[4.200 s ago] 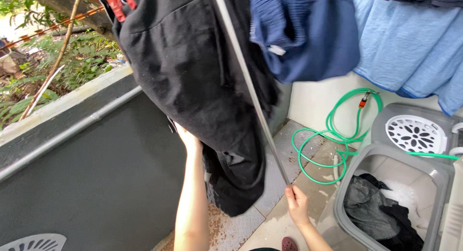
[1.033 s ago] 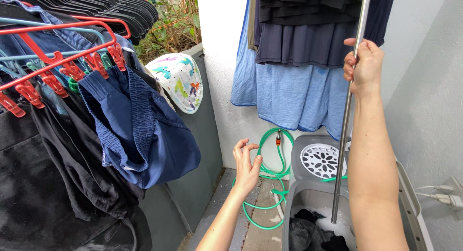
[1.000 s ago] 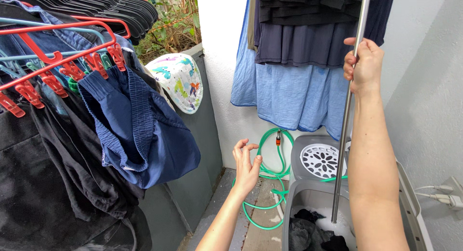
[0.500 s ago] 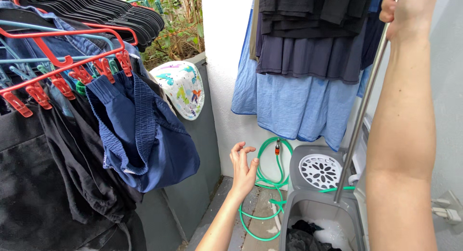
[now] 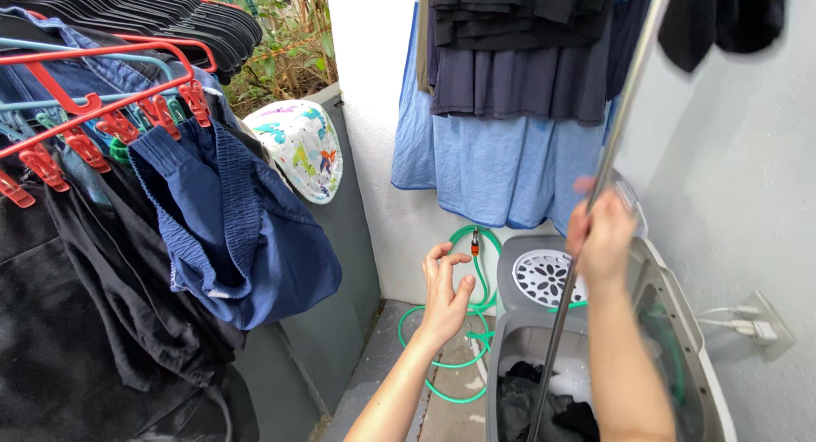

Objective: The person hangs several clothes and a patterned sheet on a long metal rod using a reaching pole with a hooked end.

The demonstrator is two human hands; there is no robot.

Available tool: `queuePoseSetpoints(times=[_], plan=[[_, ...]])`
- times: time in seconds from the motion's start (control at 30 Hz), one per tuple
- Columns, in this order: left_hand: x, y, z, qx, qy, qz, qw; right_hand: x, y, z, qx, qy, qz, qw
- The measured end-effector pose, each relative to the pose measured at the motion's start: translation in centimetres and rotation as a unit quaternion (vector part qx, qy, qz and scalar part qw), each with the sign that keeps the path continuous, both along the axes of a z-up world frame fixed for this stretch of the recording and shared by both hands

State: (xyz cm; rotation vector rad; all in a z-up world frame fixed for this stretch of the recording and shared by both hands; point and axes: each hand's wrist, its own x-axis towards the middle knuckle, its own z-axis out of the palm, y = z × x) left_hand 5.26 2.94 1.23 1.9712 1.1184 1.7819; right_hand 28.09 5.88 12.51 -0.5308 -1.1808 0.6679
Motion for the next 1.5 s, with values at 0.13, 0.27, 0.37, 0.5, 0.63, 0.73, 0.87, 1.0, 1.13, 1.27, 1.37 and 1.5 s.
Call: queuePoseSetpoints(times=[0.13, 0.27, 0.37, 0.5, 0.63, 0.73, 0.87, 1.0, 1.13, 1.27, 1.37, 1.5], plan=[[-1.1, -2.5, -0.2, -0.030, 0.002, -0.025, 0.999, -2.7, -4.7, -10.8, -0.023, -0.026, 0.000, 0.999], [-3.0, -5.9, 0.2, 0.004, 0.019, -0.047, 0.999, -6.2, -8.9, -22.1, -0.103, -0.028, -0.006, 0.994], [-4.0, -9.0, 1.5, -0.008, 0.037, -0.120, 0.992, -9.7, -12.0, -30.5, -0.108, -0.065, -0.005, 0.992], [-5.6, -13.3, 4.0, -0.058, 0.044, -0.261, 0.963, -13.3, -16.6, -38.6, -0.123, -0.045, 0.060, 0.990], [-7.6, -17.9, 4.4, -0.022, 0.019, -0.283, 0.959, -16.0, -21.5, -42.0, -0.138, 0.027, 0.171, 0.975], [-9.1, -21.2, 3.6, -0.048, 0.009, -0.266, 0.963, -17.0, -24.6, -42.5, -0.173, 0.030, 0.191, 0.966], [-11.1, -25.0, 2.4, -0.077, 0.027, -0.160, 0.984, -18.5, -28.5, -42.8, -0.191, -0.061, 0.136, 0.970], [-13.8, -27.6, 1.5, -0.107, -0.022, -0.096, 0.989, -20.1, -30.7, -42.8, -0.205, -0.181, 0.099, 0.957], [-16.4, -29.0, 0.6, -0.147, -0.065, -0.053, 0.986, -22.7, -31.4, -43.0, -0.182, -0.158, 0.139, 0.960], [-18.6, -29.2, -0.7, -0.129, -0.090, -0.014, 0.987, -24.3, -31.4, -43.0, -0.160, -0.227, 0.094, 0.956], [-19.6, -28.9, -2.2, -0.148, -0.111, 0.007, 0.983, -24.6, -31.3, -43.2, -0.155, -0.254, 0.088, 0.951], [-20.3, -28.2, -4.2, -0.143, -0.116, 0.038, 0.982, -24.3, -31.2, -43.4, -0.165, -0.276, 0.082, 0.943]])
